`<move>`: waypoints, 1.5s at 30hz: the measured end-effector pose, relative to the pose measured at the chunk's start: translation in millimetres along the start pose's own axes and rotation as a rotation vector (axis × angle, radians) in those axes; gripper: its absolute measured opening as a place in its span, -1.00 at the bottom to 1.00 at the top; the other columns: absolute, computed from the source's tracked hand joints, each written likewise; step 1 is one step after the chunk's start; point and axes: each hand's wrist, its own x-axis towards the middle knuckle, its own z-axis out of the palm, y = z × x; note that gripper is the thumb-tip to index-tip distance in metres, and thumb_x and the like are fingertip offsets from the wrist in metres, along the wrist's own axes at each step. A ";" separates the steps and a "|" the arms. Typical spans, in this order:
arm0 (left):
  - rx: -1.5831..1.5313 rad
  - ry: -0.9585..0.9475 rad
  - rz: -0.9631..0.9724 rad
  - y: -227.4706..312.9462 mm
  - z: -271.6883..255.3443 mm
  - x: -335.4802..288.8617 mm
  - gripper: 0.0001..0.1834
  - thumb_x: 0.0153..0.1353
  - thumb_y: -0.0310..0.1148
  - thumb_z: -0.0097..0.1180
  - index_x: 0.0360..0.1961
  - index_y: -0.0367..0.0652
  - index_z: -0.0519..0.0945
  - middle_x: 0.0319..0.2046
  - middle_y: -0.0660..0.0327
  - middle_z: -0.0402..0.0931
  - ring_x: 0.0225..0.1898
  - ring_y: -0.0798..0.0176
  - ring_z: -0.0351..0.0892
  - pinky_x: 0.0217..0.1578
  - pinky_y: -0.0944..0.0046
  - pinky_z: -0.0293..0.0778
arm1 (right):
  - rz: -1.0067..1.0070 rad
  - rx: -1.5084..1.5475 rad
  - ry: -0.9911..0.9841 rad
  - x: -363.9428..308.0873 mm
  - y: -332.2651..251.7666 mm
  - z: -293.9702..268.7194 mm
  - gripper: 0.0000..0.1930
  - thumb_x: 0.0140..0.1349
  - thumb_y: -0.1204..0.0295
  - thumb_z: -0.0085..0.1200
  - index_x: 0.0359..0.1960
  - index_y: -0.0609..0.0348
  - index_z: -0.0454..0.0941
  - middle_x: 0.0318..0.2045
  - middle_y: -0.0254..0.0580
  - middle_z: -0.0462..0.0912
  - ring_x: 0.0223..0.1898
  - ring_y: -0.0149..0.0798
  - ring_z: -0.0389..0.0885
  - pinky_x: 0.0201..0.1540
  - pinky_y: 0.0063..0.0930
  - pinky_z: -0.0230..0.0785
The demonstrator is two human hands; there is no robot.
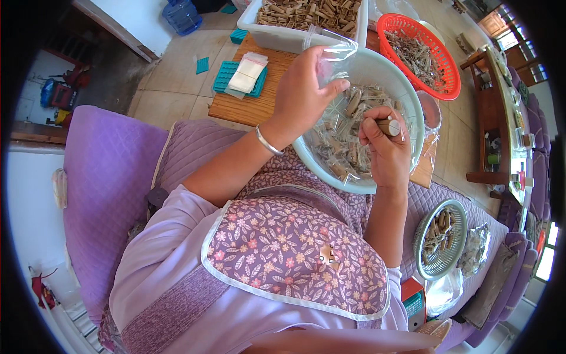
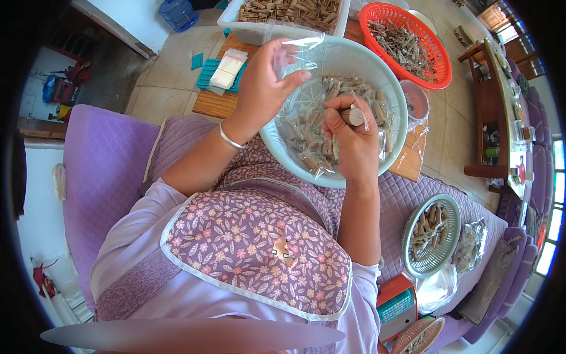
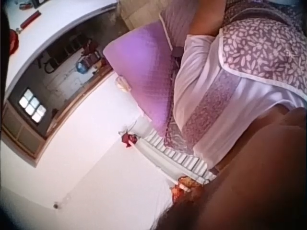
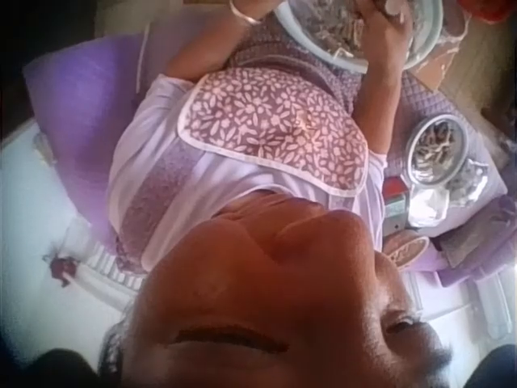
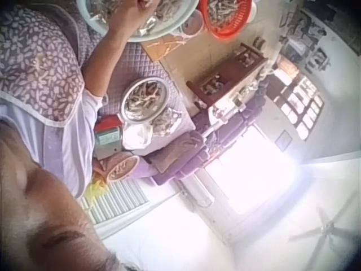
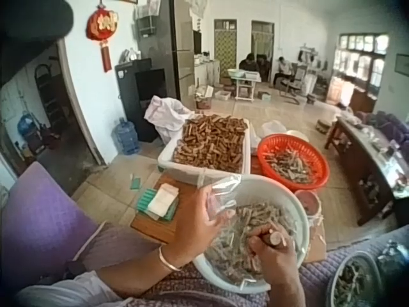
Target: The person is manually portioning dried goods into small plastic bags.
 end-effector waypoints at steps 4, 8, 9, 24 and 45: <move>-0.326 -0.150 -0.139 26.2 -7.4 -9.8 -0.41 0.06 -0.29 0.40 0.04 -0.28 0.40 -0.11 0.14 0.52 -0.26 0.44 0.51 -0.22 0.43 0.48 | -0.066 -0.076 0.046 3.0 -0.8 2.0 -0.91 0.27 0.57 0.08 -0.21 0.24 0.49 -0.44 -0.36 0.50 -0.43 -0.48 0.43 -0.38 -0.62 0.31; -0.675 -0.286 -0.258 26.3 4.2 -19.2 -0.51 0.14 -0.38 0.32 0.05 -0.26 0.40 -0.23 0.22 0.50 -0.27 0.45 0.48 -0.27 0.46 0.45 | -0.062 -0.125 0.001 3.3 -1.5 7.7 -0.85 0.27 0.60 0.07 -0.14 0.26 0.45 -0.38 -0.32 0.51 -0.43 -0.48 0.42 -0.38 -0.62 0.30; -0.675 -0.283 -0.258 26.7 3.4 -19.7 -0.51 0.14 -0.38 0.32 0.05 -0.26 0.40 -0.23 0.22 0.50 -0.27 0.45 0.48 -0.27 0.46 0.45 | -0.090 -0.137 0.011 3.0 -0.5 8.5 -0.79 0.28 0.59 0.06 -0.07 0.28 0.41 -0.35 -0.28 0.52 -0.41 -0.46 0.45 -0.36 -0.60 0.34; -1.122 0.077 -0.542 33.2 14.3 -30.9 -0.64 0.24 -0.51 0.17 0.04 -0.22 0.39 -0.26 0.24 0.47 -0.24 0.39 0.53 -0.27 0.43 0.49 | -0.188 -0.280 0.242 -4.2 10.5 17.0 -0.66 0.37 0.45 0.00 0.11 0.36 0.35 -0.25 -0.07 0.61 -0.38 -0.40 0.58 -0.43 -0.58 0.49; 0.111 -0.246 0.158 15.9 -14.4 -18.3 -0.75 0.19 -0.40 0.20 -0.12 -0.21 0.51 -0.31 0.12 0.57 -0.30 0.09 0.60 -0.28 0.17 0.52 | -0.405 -0.128 0.341 -6.0 -15.3 18.4 -0.74 0.19 0.65 0.16 -0.07 0.38 0.50 -0.26 -0.13 0.62 -0.30 -0.38 0.62 -0.21 -0.57 0.51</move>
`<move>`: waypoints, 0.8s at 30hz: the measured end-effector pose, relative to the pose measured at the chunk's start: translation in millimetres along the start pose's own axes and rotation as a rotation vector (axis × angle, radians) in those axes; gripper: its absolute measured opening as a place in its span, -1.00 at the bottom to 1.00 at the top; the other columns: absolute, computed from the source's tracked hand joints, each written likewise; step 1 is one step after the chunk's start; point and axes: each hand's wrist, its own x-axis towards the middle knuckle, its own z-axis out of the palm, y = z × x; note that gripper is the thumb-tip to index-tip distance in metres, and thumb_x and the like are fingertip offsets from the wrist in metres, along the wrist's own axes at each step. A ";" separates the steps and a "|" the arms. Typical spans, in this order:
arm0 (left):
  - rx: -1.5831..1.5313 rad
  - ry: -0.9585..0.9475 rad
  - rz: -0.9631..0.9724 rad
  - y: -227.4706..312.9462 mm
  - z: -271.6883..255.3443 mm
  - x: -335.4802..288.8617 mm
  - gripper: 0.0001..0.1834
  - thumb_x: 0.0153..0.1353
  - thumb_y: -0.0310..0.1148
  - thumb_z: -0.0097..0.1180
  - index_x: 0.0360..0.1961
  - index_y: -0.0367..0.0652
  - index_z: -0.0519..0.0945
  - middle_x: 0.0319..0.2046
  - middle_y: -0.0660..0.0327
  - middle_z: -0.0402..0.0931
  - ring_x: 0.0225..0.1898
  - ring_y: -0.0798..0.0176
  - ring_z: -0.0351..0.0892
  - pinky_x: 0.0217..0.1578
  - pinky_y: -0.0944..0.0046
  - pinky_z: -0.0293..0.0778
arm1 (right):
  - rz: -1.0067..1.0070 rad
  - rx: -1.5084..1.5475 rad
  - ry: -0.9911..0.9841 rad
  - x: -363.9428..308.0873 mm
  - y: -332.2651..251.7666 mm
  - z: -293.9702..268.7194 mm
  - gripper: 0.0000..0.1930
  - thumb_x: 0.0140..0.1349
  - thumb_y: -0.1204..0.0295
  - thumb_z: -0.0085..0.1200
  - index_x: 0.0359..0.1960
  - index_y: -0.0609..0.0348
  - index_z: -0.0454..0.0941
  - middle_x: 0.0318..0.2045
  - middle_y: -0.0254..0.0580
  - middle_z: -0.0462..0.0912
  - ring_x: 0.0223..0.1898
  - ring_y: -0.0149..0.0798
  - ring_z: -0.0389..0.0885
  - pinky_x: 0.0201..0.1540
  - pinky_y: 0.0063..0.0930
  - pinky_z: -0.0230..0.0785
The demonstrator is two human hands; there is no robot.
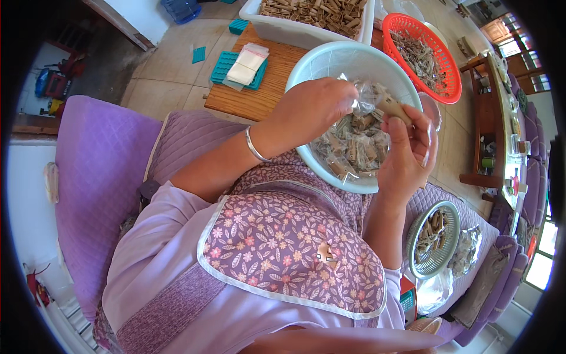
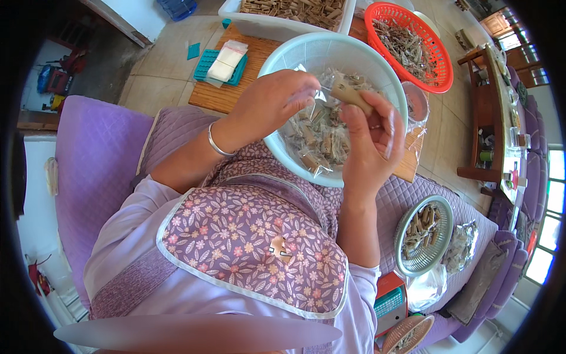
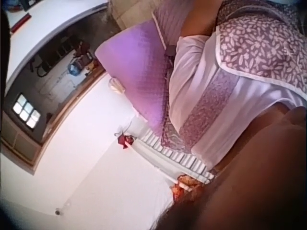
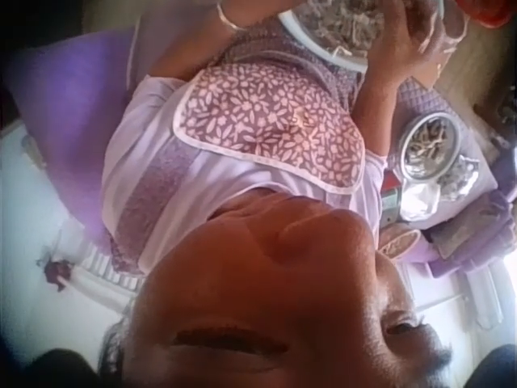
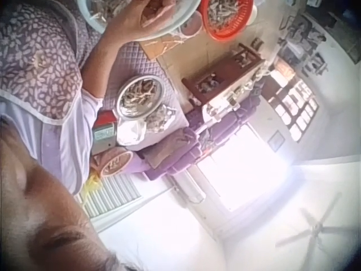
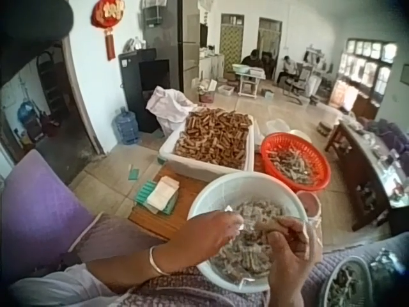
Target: The person is manually portioning dried goods into small plastic bags.
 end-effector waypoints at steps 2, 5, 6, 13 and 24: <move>0.163 -0.119 0.059 7.0 -4.2 -0.1 -0.72 0.12 -0.39 0.22 -0.14 -0.17 0.52 -0.28 0.08 0.55 -0.26 -0.04 0.57 -0.29 0.09 0.50 | 0.035 -0.038 -0.128 4.1 -1.7 4.3 -0.73 0.18 0.64 0.17 -0.08 0.38 0.50 -0.25 -0.13 0.62 -0.32 -0.39 0.61 -0.23 -0.58 0.51; 0.216 -0.154 0.134 12.6 -9.3 1.3 -0.76 0.09 -0.41 0.21 -0.20 -0.16 0.53 -0.31 0.11 0.54 -0.26 -0.03 0.55 -0.32 0.08 0.48 | 0.074 -0.113 -0.148 8.6 -3.9 7.2 -0.74 0.18 0.64 0.18 -0.09 0.38 0.49 -0.32 -0.20 0.59 -0.38 -0.44 0.60 -0.31 -0.61 0.51; 0.217 -0.152 0.132 11.9 -9.3 1.4 -0.76 0.09 -0.41 0.21 -0.20 -0.16 0.53 -0.31 0.11 0.54 -0.26 -0.03 0.55 -0.32 0.08 0.48 | 0.099 -0.124 -0.129 10.9 -3.8 7.5 -0.75 0.17 0.64 0.19 -0.12 0.38 0.48 -0.35 -0.22 0.58 -0.41 -0.45 0.59 -0.35 -0.62 0.50; 0.285 -0.097 0.266 10.1 -9.1 -0.8 -0.79 0.04 -0.37 0.22 -0.27 -0.11 0.54 -0.28 0.19 0.52 -0.25 0.08 0.56 -0.30 0.16 0.50 | 0.156 -0.288 -0.114 20.1 -7.0 4.4 -0.79 0.12 0.62 0.25 -0.24 0.30 0.47 -0.41 -0.28 0.54 -0.45 -0.50 0.53 -0.40 -0.62 0.46; 0.325 0.095 0.321 7.9 -1.2 0.3 -0.85 0.10 -0.35 0.09 -0.30 -0.10 0.45 -0.38 0.21 0.46 -0.26 0.12 0.53 -0.35 0.18 0.50 | -0.094 -0.717 -0.325 21.5 -15.2 8.9 -0.76 -0.03 0.60 0.32 -0.33 0.28 0.52 -0.43 -0.15 0.55 -0.43 -0.29 0.56 -0.38 -0.44 0.42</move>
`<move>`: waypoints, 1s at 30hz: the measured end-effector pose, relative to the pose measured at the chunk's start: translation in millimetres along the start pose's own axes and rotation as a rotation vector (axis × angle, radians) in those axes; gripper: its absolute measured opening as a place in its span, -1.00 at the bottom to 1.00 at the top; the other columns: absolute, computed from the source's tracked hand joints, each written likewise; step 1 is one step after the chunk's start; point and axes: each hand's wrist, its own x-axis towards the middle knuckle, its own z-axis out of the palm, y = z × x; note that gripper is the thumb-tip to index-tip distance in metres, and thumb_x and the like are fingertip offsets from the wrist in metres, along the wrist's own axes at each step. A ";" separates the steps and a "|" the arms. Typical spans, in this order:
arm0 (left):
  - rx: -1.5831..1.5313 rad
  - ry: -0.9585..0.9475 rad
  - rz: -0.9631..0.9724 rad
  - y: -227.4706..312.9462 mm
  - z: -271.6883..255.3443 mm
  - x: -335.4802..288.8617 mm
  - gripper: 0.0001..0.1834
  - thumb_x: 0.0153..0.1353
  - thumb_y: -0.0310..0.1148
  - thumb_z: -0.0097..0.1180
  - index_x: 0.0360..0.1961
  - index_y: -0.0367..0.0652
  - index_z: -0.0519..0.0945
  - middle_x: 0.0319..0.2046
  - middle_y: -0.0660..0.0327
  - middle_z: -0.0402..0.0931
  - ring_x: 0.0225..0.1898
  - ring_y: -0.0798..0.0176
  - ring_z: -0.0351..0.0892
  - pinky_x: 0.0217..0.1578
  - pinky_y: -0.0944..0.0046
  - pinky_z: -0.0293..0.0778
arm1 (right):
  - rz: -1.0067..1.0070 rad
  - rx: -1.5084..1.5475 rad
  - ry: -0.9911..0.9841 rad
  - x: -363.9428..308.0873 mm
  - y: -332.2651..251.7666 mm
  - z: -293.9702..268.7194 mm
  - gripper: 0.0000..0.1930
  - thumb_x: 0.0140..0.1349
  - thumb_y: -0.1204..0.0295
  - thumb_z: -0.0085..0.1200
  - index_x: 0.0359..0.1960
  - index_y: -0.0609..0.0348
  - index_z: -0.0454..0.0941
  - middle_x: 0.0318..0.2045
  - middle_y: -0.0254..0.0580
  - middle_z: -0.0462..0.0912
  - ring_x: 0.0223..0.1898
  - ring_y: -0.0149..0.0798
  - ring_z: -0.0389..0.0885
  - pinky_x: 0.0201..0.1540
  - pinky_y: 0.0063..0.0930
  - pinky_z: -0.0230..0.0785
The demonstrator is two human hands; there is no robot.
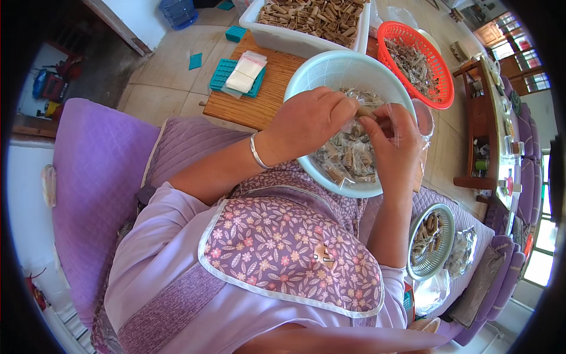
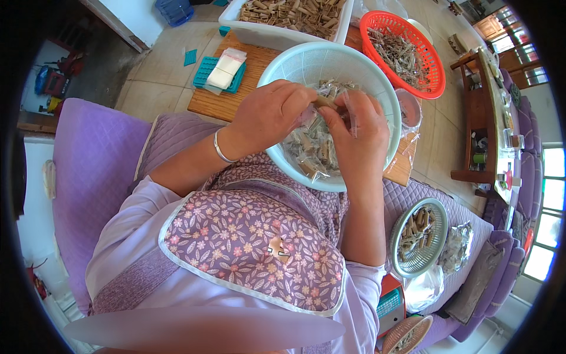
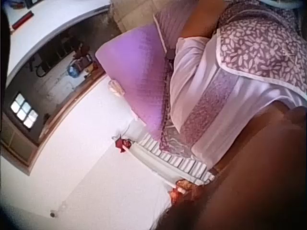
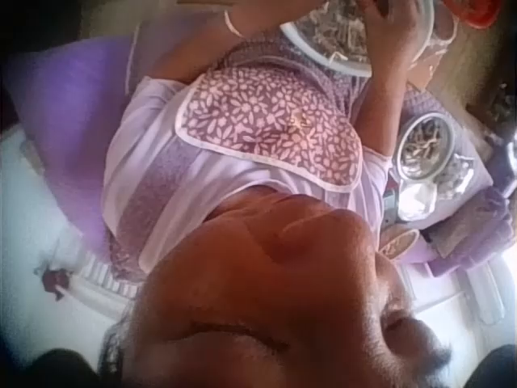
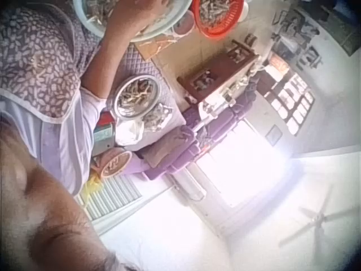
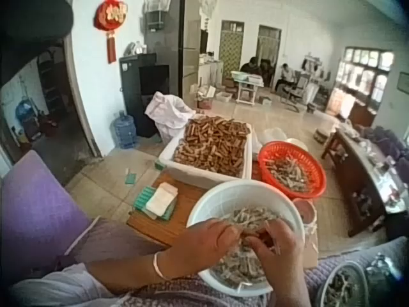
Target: The person is manually portioning dried goods into small plastic bags.
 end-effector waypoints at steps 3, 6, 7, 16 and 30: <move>0.022 -0.021 -0.022 -3.3 -1.0 2.4 -0.84 0.11 -0.36 0.10 -0.29 -0.12 0.44 -0.37 0.22 0.48 -0.26 0.12 0.54 -0.33 0.18 0.51 | -0.018 -0.083 -0.069 3.7 -5.0 -2.9 -0.76 -0.05 0.58 0.31 -0.34 0.28 0.52 -0.42 -0.09 0.55 -0.40 -0.15 0.56 -0.32 -0.34 0.42; 0.033 -0.194 -0.005 -7.5 -5.2 4.1 -0.56 -0.03 -0.36 0.28 -0.08 -0.12 0.47 -0.24 0.20 0.56 -0.17 0.08 0.58 -0.21 0.17 0.53 | -0.041 -0.089 -0.181 8.7 -4.4 -6.6 -0.78 -0.03 0.56 0.30 -0.34 0.29 0.53 -0.38 -0.05 0.57 -0.34 -0.06 0.56 -0.26 -0.28 0.41; 0.011 -0.221 -0.001 -8.5 -5.2 4.8 -0.55 -0.04 -0.36 0.30 -0.07 -0.11 0.47 -0.24 0.19 0.57 -0.18 0.07 0.58 -0.21 0.16 0.52 | -0.041 -0.089 -0.181 10.6 -3.7 -7.0 -0.78 -0.03 0.56 0.30 -0.34 0.29 0.53 -0.38 -0.05 0.57 -0.34 -0.06 0.56 -0.26 -0.28 0.41; -0.283 -0.226 -0.225 -6.7 -2.0 2.4 -0.54 -0.01 -0.35 0.34 -0.06 -0.08 0.47 -0.31 0.16 0.61 -0.26 0.00 0.61 -0.28 0.11 0.51 | -0.115 -0.001 -0.149 8.3 5.3 0.8 -0.84 0.03 0.58 0.22 -0.33 0.29 0.54 -0.35 -0.03 0.59 -0.32 0.00 0.57 -0.24 -0.25 0.40; -0.558 -0.301 -0.408 -2.6 -6.7 6.4 -0.51 -0.04 -0.49 0.35 -0.03 -0.13 0.50 -0.11 0.21 0.60 -0.04 0.17 0.60 -0.02 0.25 0.50 | 0.276 0.472 -0.146 10.6 34.9 5.7 -0.76 0.21 0.52 0.17 -0.12 0.26 0.44 -0.40 -0.33 0.54 -0.45 -0.51 0.48 -0.41 -0.66 0.35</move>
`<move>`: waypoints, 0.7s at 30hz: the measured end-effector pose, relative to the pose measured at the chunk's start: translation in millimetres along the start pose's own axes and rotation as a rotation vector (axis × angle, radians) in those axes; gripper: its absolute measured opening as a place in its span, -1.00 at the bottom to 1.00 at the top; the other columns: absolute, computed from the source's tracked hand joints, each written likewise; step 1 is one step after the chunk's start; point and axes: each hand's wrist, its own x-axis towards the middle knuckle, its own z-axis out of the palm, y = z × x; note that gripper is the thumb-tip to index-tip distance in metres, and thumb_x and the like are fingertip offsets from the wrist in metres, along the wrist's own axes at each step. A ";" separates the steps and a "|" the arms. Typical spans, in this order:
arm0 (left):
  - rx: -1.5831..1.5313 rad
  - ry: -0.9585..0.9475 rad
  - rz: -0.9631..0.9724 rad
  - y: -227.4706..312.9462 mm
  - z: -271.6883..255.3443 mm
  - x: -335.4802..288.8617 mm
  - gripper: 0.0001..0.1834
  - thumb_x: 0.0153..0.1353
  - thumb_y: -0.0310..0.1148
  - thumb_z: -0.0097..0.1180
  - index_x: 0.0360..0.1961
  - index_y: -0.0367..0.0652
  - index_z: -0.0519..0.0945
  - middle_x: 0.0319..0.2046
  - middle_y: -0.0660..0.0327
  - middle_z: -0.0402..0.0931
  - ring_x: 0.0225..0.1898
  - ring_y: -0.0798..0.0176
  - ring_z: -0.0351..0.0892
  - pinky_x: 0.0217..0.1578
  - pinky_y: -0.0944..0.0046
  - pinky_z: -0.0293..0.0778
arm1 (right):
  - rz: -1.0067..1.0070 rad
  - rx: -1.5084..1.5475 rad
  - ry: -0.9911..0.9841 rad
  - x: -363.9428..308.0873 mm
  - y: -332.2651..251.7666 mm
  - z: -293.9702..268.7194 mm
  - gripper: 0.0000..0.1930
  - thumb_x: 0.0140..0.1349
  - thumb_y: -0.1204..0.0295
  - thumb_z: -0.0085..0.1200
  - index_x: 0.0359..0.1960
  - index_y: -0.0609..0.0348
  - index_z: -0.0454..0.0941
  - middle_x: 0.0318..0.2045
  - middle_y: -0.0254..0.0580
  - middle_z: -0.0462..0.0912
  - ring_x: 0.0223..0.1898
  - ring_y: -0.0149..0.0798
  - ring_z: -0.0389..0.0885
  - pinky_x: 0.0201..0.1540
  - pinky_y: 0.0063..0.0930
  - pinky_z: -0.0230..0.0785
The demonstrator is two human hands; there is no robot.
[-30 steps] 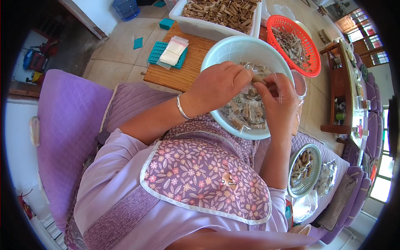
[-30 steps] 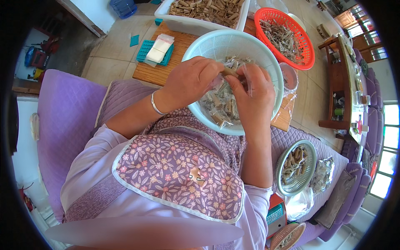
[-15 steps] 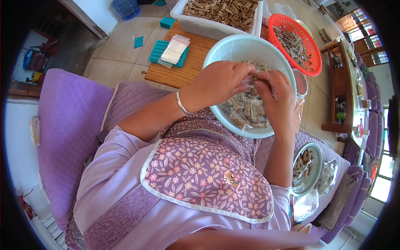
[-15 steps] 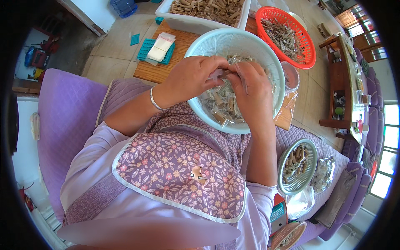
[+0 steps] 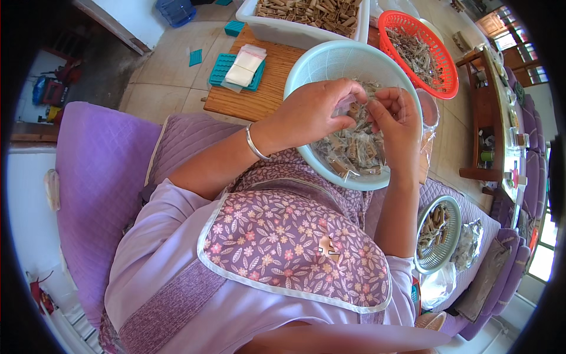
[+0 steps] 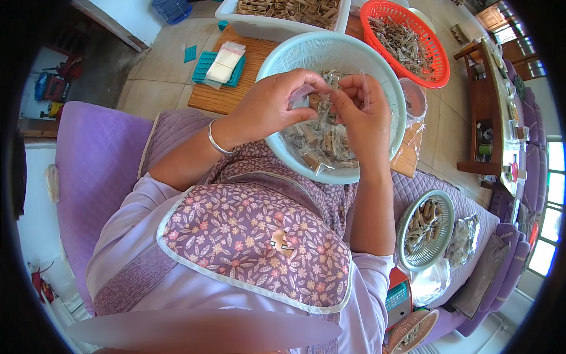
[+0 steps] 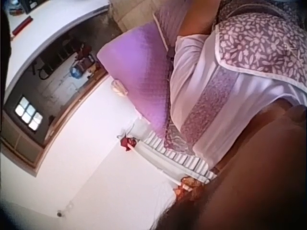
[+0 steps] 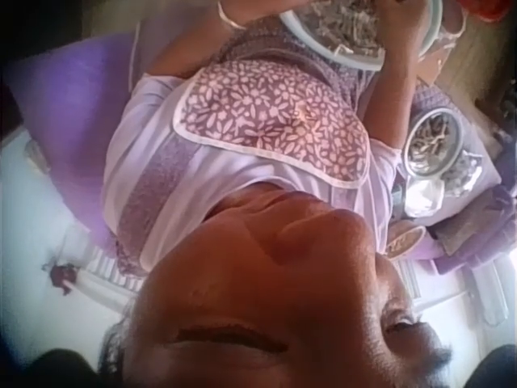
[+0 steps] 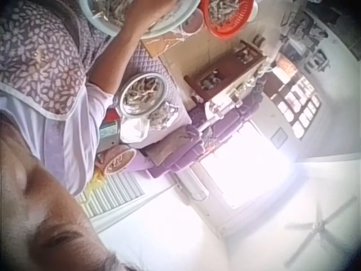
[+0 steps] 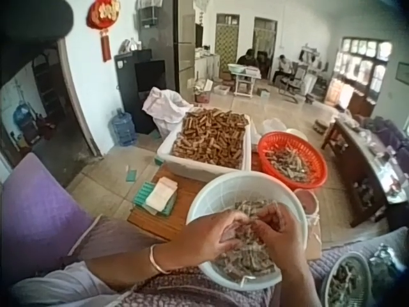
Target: The person is manually portioning dried goods into small plastic bags.
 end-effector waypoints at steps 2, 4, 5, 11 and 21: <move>-0.126 -0.001 -0.012 -3.6 2.3 0.5 -0.55 -0.01 -0.51 0.33 -0.04 -0.14 0.54 -0.12 0.24 0.60 -0.09 0.24 0.61 -0.04 0.29 0.50 | 0.021 0.101 -0.005 -0.7 0.6 -3.4 -0.77 0.22 0.53 0.16 -0.12 0.26 0.44 -0.40 -0.32 0.55 -0.45 -0.50 0.50 -0.41 -0.66 0.34; -0.173 -0.045 -0.020 -4.5 -0.8 2.1 -0.60 0.01 -0.52 0.31 -0.06 -0.15 0.56 -0.14 0.25 0.61 -0.12 0.28 0.60 -0.07 0.31 0.50 | 0.045 0.204 -0.012 -1.1 1.4 -5.8 -0.78 0.23 0.53 0.14 -0.12 0.27 0.44 -0.40 -0.31 0.55 -0.45 -0.49 0.51 -0.42 -0.67 0.34; -0.221 -0.087 -0.030 -4.7 -2.5 2.5 -0.65 0.04 -0.52 0.29 -0.08 -0.15 0.59 -0.16 0.25 0.61 -0.15 0.33 0.59 -0.09 0.33 0.49 | 0.091 0.301 -0.020 -1.5 1.6 -6.6 -0.79 0.24 0.53 0.13 -0.12 0.26 0.44 -0.40 -0.31 0.56 -0.45 -0.48 0.52 -0.43 -0.67 0.33; -0.086 -0.093 0.086 -8.5 -4.2 0.2 -0.78 0.11 -0.48 0.25 -0.18 -0.17 0.63 -0.27 0.21 0.62 -0.22 0.36 0.57 -0.17 0.35 0.47 | 0.146 0.460 -0.083 -5.3 10.0 -6.9 -0.82 0.26 0.53 0.10 -0.12 0.23 0.45 -0.39 -0.29 0.57 -0.45 -0.47 0.53 -0.43 -0.67 0.33; -0.462 -0.041 -0.042 -22.5 7.8 -4.9 -0.58 0.16 -0.49 0.25 0.06 -0.23 0.46 -0.13 0.19 0.55 -0.14 0.38 0.52 -0.17 0.34 0.51 | -0.470 -0.477 0.225 -12.4 -0.2 0.4 -0.88 0.11 0.60 0.18 -0.30 0.24 0.57 -0.37 -0.22 0.57 -0.33 -0.27 0.56 -0.31 -0.43 0.41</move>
